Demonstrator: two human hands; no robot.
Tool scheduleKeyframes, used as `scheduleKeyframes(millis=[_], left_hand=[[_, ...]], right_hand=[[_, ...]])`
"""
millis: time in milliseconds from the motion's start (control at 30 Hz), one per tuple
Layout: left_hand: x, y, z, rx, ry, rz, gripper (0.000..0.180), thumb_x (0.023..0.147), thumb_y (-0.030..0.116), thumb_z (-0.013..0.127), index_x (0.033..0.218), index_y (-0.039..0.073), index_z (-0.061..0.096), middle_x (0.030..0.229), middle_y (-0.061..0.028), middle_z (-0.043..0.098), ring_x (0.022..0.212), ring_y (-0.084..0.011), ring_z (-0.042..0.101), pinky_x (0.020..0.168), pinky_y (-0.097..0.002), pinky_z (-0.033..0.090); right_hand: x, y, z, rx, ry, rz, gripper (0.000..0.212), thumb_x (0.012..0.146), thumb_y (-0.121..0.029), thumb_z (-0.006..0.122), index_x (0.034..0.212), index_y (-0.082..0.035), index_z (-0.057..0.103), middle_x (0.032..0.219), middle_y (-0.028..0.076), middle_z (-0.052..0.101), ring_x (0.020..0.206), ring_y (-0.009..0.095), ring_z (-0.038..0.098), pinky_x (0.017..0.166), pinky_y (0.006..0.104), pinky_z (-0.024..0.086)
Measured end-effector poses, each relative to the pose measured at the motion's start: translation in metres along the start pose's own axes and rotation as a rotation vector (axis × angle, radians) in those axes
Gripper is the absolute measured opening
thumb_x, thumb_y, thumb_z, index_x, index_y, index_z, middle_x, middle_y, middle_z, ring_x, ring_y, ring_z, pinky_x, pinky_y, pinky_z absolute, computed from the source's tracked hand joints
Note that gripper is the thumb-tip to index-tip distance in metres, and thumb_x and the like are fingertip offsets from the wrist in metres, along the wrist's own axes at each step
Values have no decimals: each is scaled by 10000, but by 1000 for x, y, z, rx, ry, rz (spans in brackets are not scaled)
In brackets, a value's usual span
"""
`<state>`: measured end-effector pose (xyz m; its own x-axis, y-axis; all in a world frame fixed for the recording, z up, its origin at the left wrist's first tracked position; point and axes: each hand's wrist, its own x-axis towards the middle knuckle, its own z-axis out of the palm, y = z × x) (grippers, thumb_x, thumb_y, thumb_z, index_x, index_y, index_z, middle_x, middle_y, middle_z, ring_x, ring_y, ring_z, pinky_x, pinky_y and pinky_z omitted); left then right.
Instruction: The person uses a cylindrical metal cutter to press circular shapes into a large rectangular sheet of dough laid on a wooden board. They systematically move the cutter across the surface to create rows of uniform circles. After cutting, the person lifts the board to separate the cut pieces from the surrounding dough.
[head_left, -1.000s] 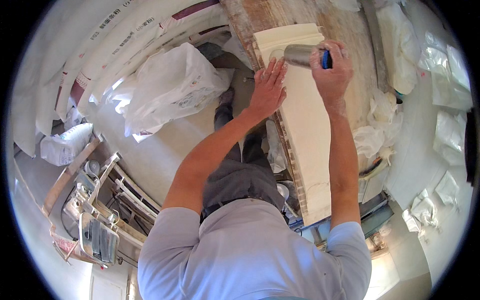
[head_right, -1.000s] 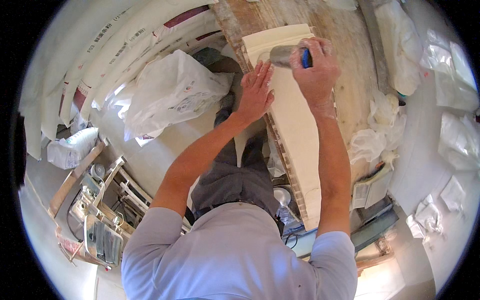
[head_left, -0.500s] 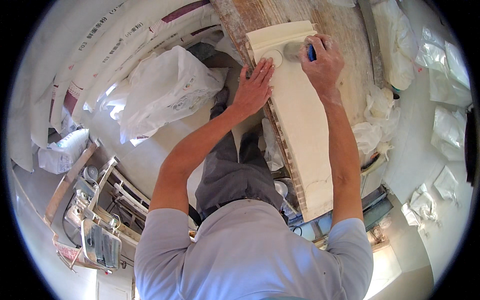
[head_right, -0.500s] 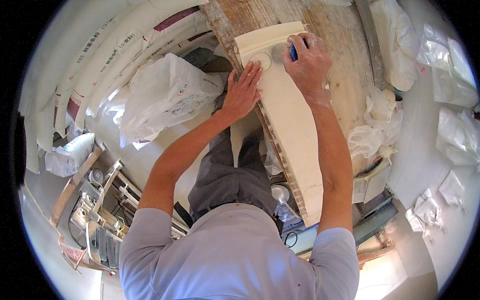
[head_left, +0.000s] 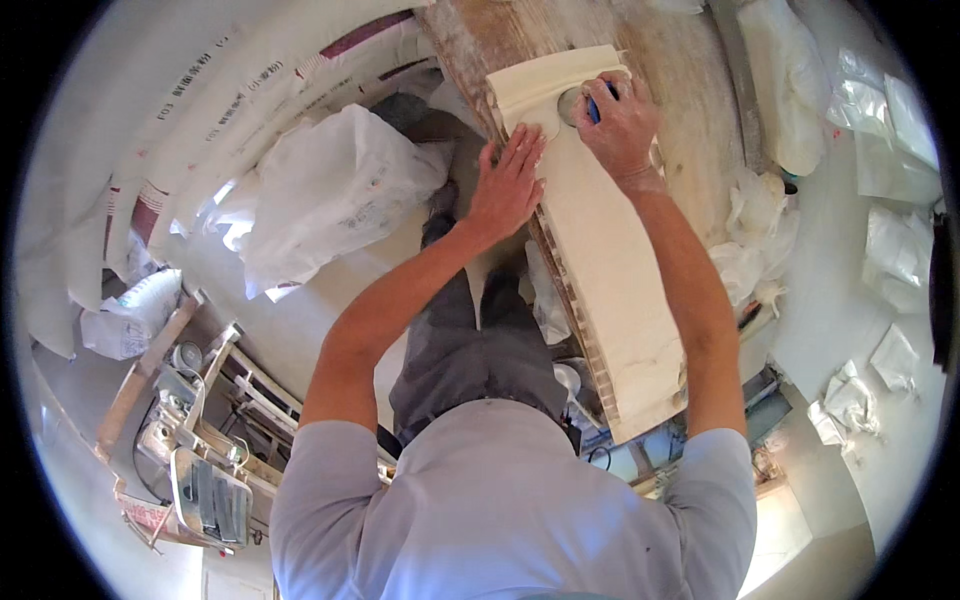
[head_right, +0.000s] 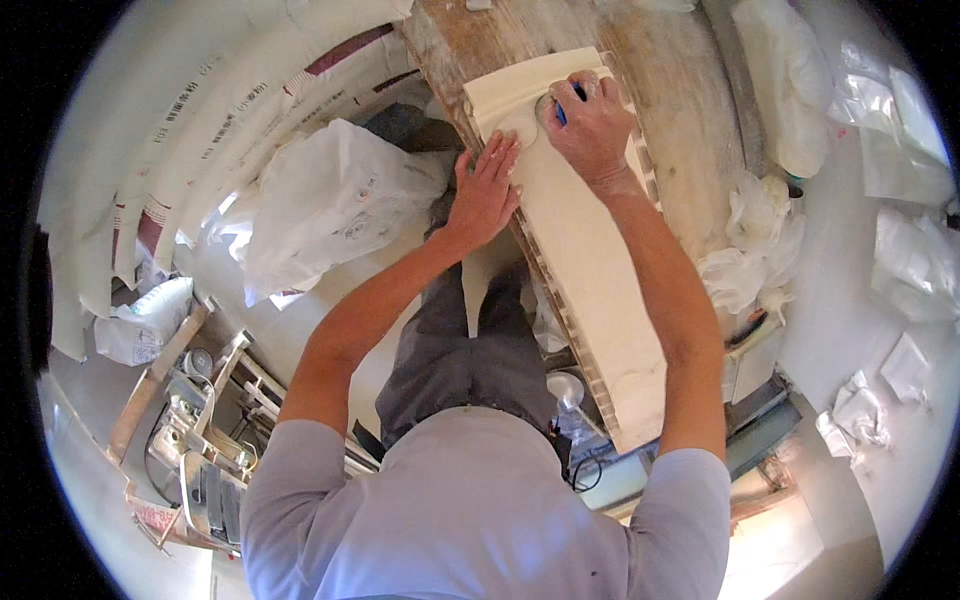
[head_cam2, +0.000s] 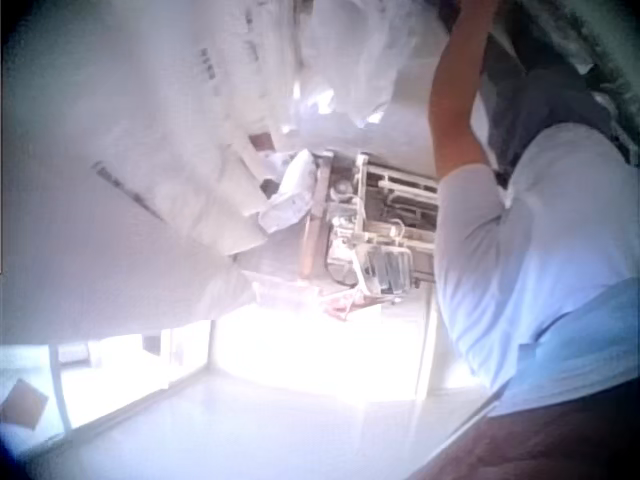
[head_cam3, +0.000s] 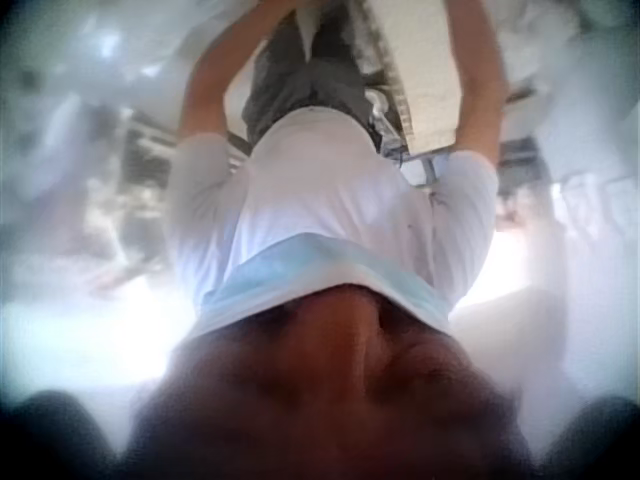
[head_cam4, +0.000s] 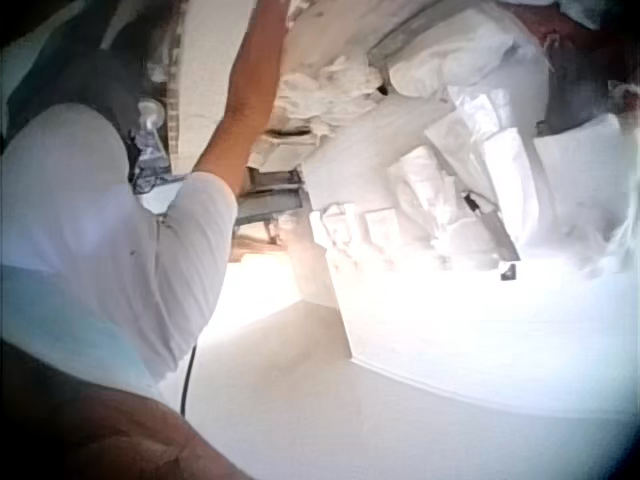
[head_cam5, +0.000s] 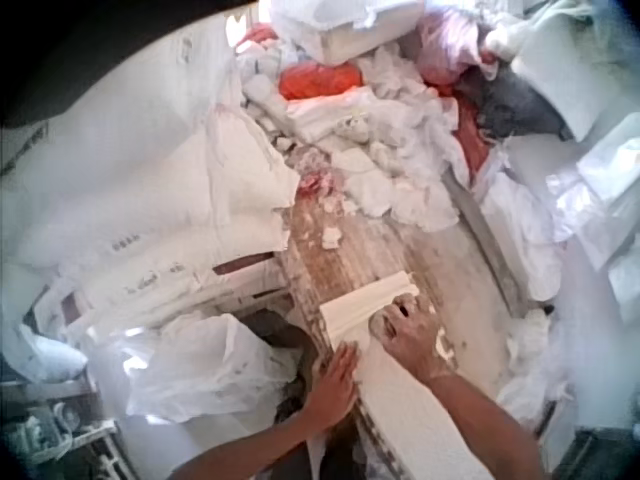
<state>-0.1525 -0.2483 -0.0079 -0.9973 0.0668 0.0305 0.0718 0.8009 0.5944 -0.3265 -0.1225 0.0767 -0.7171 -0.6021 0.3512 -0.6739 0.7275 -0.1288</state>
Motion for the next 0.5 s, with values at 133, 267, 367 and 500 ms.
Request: scheduleKeyframes(millis=[133,267,367,500], left_hand=[[0,9,-12,-131,68,2,693,957,191,620,1561,-8,342,1649,-168,338,1555,-332,278,1192,-575,245],[5,16,-16,-214,160,-10,705,928,131,620,1559,-11,339,1630,-163,376,1545,-340,296,1197,-543,233],[11,20,-10,-257,193,0,707,923,122,615,1559,-12,338,1633,-155,377,1546,-339,295,1202,-530,225],[23,29,0,-201,182,-21,695,936,158,617,1555,-8,350,1656,-149,338,1555,-338,275,1202,-540,225]], right_hand=[[-1,-13,1,-31,136,198,197,788,-159,778,979,-139,733,1008,63,693,936,301,673,738,420,570],[-4,-13,-10,9,247,254,201,804,-170,775,1001,-151,736,1019,49,700,898,294,703,709,423,579],[-3,-8,-18,29,236,203,223,768,-180,777,987,-143,753,1031,65,699,915,297,686,706,412,586],[0,4,-38,80,267,210,205,779,-165,782,978,-133,745,979,76,705,880,293,699,715,414,579]])
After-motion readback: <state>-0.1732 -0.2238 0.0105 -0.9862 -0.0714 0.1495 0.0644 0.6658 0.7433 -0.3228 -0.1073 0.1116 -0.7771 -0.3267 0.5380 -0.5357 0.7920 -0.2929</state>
